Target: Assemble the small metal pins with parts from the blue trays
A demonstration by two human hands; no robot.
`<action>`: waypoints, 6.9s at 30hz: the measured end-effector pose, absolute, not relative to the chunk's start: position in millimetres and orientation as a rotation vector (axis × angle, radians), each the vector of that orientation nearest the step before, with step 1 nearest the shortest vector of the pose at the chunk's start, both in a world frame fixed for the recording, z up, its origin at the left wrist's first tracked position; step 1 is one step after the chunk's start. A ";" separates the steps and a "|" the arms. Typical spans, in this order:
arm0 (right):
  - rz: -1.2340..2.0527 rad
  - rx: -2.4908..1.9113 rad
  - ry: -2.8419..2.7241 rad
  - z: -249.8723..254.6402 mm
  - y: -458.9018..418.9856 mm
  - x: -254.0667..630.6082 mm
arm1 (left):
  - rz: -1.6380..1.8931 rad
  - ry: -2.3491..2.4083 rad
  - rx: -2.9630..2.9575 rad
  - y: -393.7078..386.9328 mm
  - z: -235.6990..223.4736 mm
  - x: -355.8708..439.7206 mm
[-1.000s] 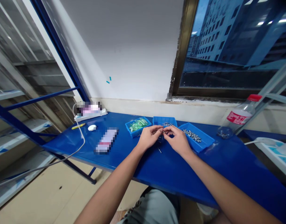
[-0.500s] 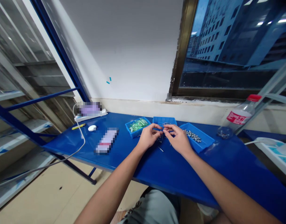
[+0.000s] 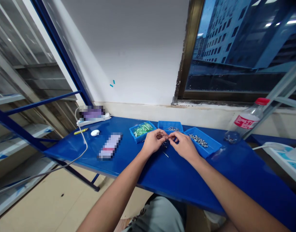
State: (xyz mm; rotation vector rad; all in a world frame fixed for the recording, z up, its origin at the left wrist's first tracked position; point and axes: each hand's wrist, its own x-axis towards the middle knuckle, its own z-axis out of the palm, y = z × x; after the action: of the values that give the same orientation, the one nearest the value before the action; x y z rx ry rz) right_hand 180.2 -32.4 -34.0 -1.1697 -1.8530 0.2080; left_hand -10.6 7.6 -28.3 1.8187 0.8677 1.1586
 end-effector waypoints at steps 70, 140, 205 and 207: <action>0.665 -1.229 -1.647 -51.0 -25.8 182.5 | 1.093 0.994 2.210 1.0 -18.3 -13.7; 0.267 -1.257 -1.737 -45.2 -29.5 176.1 | 1.005 0.989 2.214 -5.1 -11.7 -12.2; 0.192 -1.146 -2.004 -38.0 -26.4 176.8 | 1.209 0.956 1.765 3.8 -19.1 -12.8; 0.153 -1.040 -2.172 -39.1 -32.2 172.2 | 1.210 0.977 1.771 3.1 -18.4 -13.1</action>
State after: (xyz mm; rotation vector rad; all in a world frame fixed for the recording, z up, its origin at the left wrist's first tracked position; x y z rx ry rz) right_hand 172.2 -32.2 -39.1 -1.0398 -2.1724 0.1528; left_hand -13.1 3.1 -18.4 1.7713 0.9768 1.2104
